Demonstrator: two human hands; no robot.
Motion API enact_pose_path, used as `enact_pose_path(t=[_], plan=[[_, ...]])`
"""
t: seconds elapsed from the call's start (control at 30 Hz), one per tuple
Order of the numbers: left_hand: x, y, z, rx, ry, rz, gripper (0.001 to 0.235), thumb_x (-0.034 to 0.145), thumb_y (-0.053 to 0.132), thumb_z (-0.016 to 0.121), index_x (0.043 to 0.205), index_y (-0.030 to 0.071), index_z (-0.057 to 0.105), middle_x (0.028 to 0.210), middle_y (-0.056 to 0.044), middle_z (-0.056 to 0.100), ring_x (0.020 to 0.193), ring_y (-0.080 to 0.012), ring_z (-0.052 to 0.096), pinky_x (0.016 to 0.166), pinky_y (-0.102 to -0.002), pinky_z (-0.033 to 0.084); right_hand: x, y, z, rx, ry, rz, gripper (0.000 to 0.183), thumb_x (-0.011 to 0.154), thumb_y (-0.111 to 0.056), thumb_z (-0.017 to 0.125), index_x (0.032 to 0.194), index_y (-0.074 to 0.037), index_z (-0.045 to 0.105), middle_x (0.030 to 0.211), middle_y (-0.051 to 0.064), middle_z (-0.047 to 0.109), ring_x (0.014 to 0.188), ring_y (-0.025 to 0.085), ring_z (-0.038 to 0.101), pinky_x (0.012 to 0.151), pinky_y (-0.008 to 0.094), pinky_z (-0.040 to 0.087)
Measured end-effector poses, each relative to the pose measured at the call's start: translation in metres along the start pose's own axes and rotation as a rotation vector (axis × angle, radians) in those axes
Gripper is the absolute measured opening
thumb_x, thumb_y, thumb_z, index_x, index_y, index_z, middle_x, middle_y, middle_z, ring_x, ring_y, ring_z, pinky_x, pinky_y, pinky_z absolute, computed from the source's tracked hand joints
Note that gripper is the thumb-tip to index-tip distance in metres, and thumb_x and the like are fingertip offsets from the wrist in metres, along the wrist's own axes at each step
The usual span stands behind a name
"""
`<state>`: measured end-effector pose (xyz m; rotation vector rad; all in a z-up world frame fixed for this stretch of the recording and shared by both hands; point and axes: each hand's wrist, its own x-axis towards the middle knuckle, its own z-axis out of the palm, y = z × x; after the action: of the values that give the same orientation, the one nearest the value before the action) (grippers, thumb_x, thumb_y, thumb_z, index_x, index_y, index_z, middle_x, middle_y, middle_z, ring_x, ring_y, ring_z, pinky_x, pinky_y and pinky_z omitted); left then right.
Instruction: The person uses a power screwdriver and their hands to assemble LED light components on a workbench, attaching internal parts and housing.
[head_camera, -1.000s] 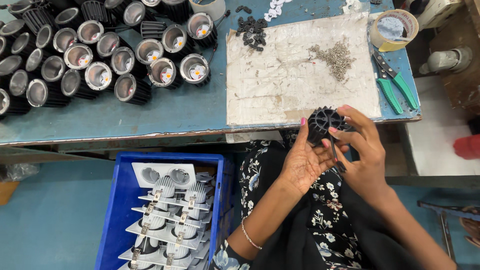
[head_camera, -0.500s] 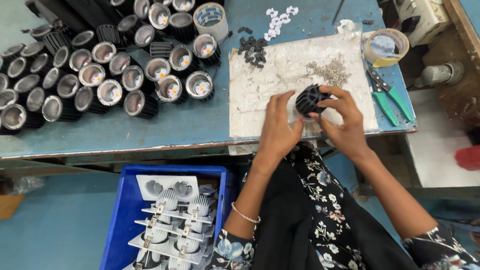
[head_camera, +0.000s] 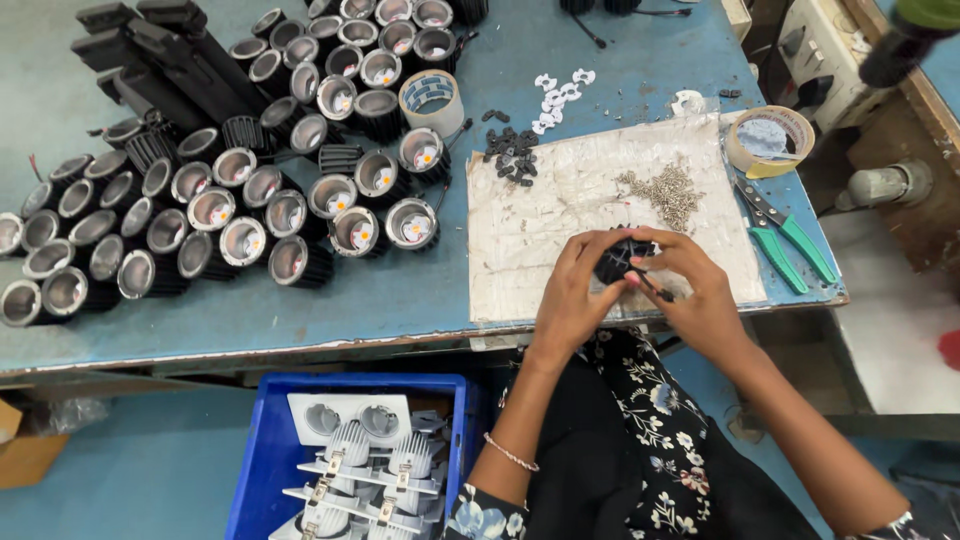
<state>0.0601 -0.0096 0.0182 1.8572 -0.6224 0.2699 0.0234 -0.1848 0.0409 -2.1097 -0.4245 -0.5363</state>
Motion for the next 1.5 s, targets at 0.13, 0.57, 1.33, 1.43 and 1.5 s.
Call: enact_pose_path(t=[0.13, 0.57, 1.33, 1.43, 1.5], plan=[[-0.003, 0.005, 0.002, 0.100, 0.021, -0.005, 0.058, 0.080, 0.017, 0.082, 0.135, 0.019, 0.061, 0.125, -0.013, 0.057, 0.116, -0.0333, 0.061, 0.101, -0.042, 0.052, -0.007, -0.007, 0.001, 0.016, 0.030, 0.024, 0.023, 0.086, -0.008, 0.077, 0.107, -0.001, 0.073, 0.136, 0.013, 0.065, 0.129, 0.028, 0.062, 0.106, 0.037, 0.049], [-0.007, 0.001, 0.005, 0.190, 0.004, -0.015, 0.046, 0.083, 0.021, 0.080, 0.127, 0.017, 0.066, 0.133, -0.015, 0.058, 0.116, -0.0341, 0.062, 0.097, -0.043, 0.053, 0.005, -0.006, -0.018, -0.171, -0.134, -0.019, 0.014, 0.084, -0.002, 0.068, 0.098, -0.003, 0.074, 0.133, 0.012, 0.067, 0.129, 0.030, 0.059, 0.108, 0.041, 0.046], [-0.007, -0.004, 0.002, 0.150, 0.015, 0.071, 0.045, 0.085, 0.029, 0.079, 0.126, 0.016, 0.067, 0.133, -0.017, 0.060, 0.123, -0.0356, 0.060, 0.104, -0.044, 0.052, 0.190, 0.110, 0.117, -0.151, -0.284, 0.018, 0.011, 0.082, -0.008, 0.076, 0.083, 0.002, 0.073, 0.074, 0.016, 0.072, 0.062, 0.023, 0.069, 0.062, 0.035, 0.054], [-0.009, -0.006, 0.002, 0.153, -0.012, 0.057, 0.044, 0.084, 0.031, 0.080, 0.124, 0.017, 0.068, 0.132, -0.015, 0.061, 0.124, -0.0347, 0.061, 0.104, -0.044, 0.052, 0.187, 0.096, 0.094, -0.169, -0.298, 0.049, 0.011, 0.084, -0.009, 0.077, 0.085, 0.002, 0.076, 0.081, 0.014, 0.075, 0.068, 0.023, 0.070, 0.064, 0.035, 0.055], [-0.009, -0.007, 0.002, 0.154, -0.024, 0.056, 0.043, 0.085, 0.031, 0.079, 0.124, 0.018, 0.068, 0.134, -0.015, 0.061, 0.125, -0.0346, 0.061, 0.104, -0.044, 0.053, 0.174, 0.082, 0.069, 0.020, -0.319, 0.196, 0.017, 0.089, -0.012, 0.074, 0.093, 0.004, 0.071, 0.085, 0.012, 0.075, 0.076, 0.019, 0.074, 0.066, 0.032, 0.060]])
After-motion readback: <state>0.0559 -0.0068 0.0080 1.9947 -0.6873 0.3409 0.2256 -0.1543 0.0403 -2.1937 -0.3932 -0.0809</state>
